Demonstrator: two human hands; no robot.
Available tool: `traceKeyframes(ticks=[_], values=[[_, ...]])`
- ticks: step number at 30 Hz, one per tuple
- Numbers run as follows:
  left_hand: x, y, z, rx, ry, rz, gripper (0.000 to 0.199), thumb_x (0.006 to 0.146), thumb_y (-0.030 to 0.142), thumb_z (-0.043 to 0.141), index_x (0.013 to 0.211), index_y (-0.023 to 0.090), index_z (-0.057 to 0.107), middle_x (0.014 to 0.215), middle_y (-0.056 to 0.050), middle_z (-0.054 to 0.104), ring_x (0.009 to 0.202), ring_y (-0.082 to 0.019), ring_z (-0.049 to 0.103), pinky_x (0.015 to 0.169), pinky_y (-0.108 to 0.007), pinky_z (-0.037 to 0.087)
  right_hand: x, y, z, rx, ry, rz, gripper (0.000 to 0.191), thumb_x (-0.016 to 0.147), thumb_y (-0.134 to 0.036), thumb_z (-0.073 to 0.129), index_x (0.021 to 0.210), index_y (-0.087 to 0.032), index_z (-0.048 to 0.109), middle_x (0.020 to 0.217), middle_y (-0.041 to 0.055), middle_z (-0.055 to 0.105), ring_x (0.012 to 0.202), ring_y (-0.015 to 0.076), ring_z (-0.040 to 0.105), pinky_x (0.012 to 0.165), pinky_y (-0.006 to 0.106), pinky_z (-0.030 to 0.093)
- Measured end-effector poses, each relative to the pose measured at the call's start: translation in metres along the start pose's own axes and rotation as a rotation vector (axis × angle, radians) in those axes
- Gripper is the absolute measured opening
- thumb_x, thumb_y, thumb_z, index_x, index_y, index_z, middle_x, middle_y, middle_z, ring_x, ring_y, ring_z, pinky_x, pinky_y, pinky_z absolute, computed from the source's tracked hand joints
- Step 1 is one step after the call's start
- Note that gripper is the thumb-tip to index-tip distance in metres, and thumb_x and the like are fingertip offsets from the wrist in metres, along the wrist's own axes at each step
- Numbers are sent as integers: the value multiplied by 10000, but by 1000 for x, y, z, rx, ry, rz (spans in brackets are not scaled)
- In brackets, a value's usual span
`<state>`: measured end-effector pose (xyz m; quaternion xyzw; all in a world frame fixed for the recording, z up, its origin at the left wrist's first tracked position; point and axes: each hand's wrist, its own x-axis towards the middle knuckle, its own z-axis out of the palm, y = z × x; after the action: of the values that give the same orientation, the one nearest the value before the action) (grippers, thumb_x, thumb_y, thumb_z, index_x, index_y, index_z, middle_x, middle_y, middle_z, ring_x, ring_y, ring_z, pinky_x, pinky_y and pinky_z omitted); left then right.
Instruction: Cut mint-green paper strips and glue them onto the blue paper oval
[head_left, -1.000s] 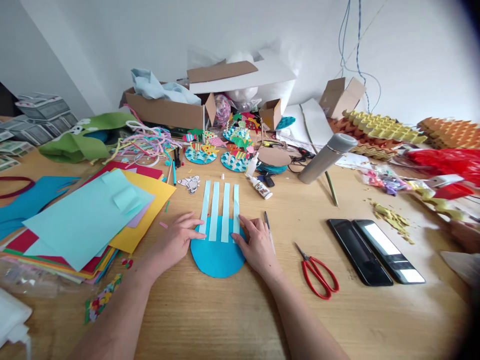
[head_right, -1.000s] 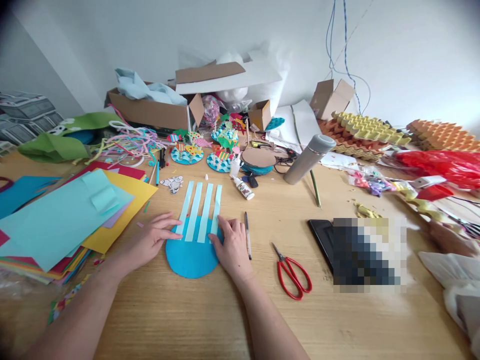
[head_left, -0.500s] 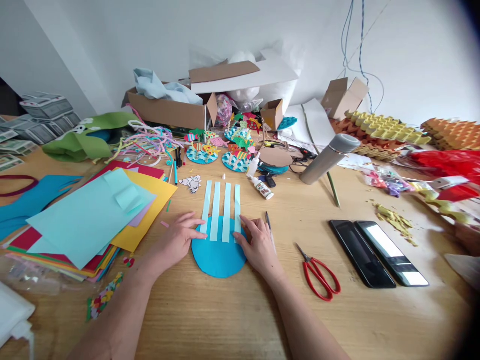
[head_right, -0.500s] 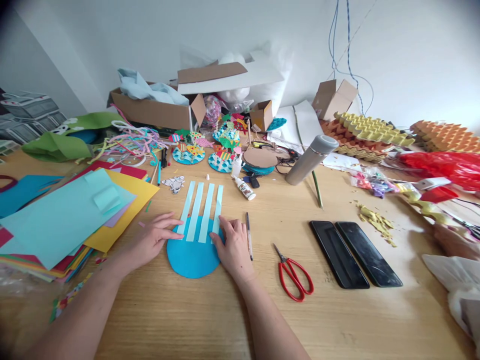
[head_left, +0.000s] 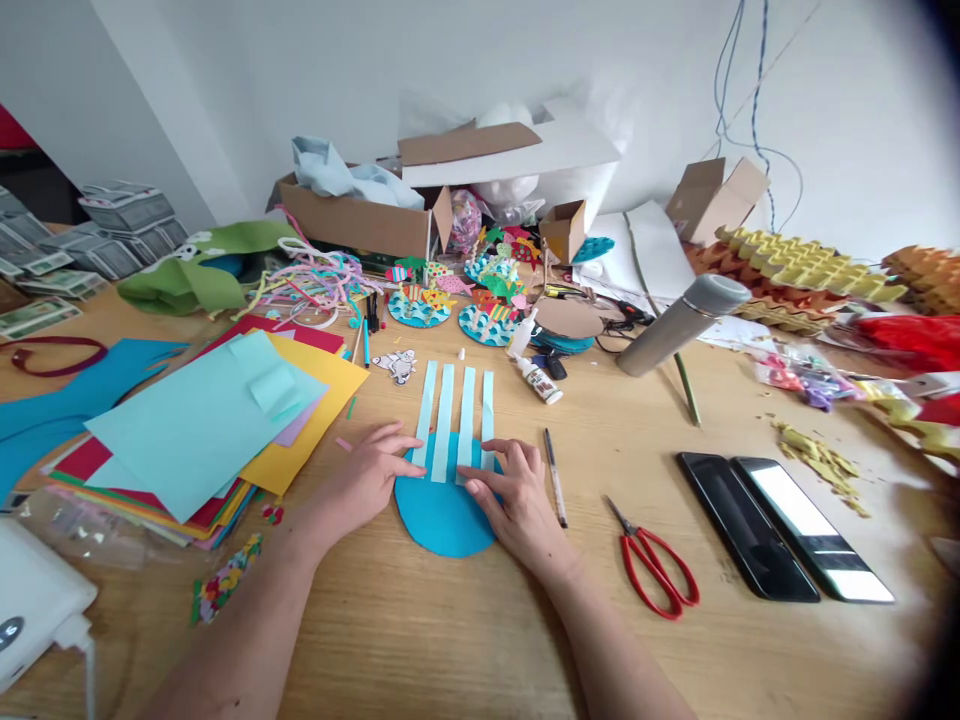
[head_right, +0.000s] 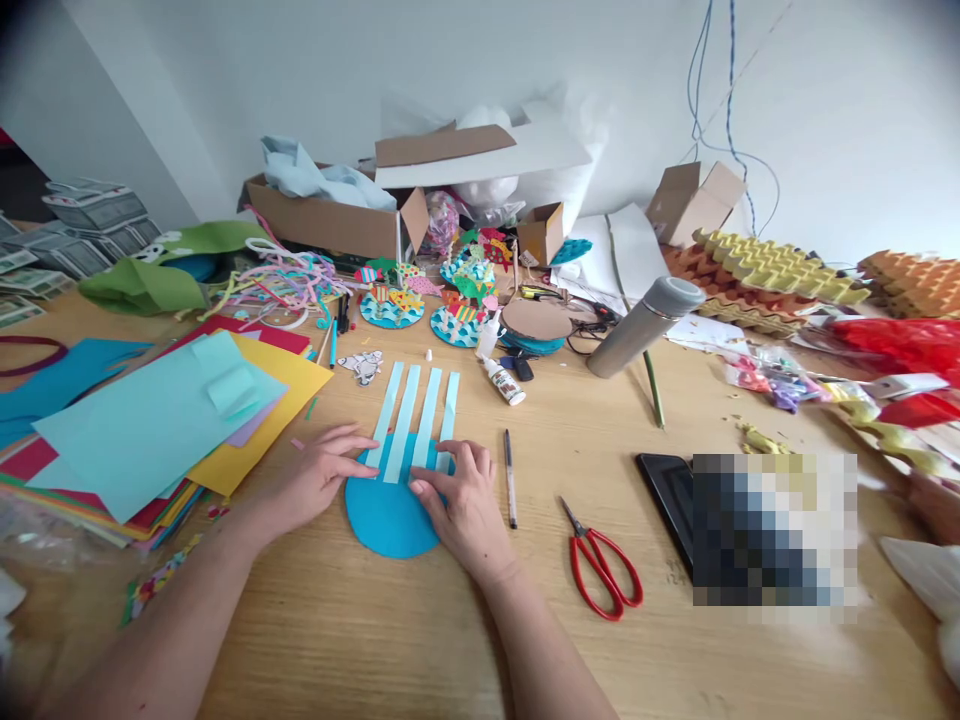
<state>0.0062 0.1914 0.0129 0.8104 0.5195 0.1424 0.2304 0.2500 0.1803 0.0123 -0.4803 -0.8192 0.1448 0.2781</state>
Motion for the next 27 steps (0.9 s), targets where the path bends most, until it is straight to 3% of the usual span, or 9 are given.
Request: traceKeyframes(ticks=[12, 20, 27], values=[[0, 0, 0, -12, 18, 8, 520, 851, -6, 411, 1037, 377, 710, 1297, -6, 619, 1321, -287, 418, 1041, -692, 284, 0, 1, 1, -32, -18, 8, 261, 951, -361, 498, 1014, -337, 750, 1141, 84, 548, 1092, 279, 431, 938, 505, 409], [0, 0, -1, -9, -4, 0, 530, 859, 11, 393, 1052, 398, 700, 1318, 3, 603, 1336, -302, 397, 1032, -738, 231, 0, 0, -1, -22, 4, -24, 258, 949, -369, 498, 1047, -349, 736, 1143, 80, 556, 1101, 281, 435, 941, 508, 406], [-1, 2, -3, -8, -12, -5, 537, 859, 10, 379, 1042, 393, 709, 1327, 20, 595, 1344, -288, 386, 1050, -729, 208, 0, 0, -3, 30, -46, -64, 237, 931, -374, 534, 931, -324, 766, 1169, 72, 562, 1169, 296, 406, 968, 503, 388]])
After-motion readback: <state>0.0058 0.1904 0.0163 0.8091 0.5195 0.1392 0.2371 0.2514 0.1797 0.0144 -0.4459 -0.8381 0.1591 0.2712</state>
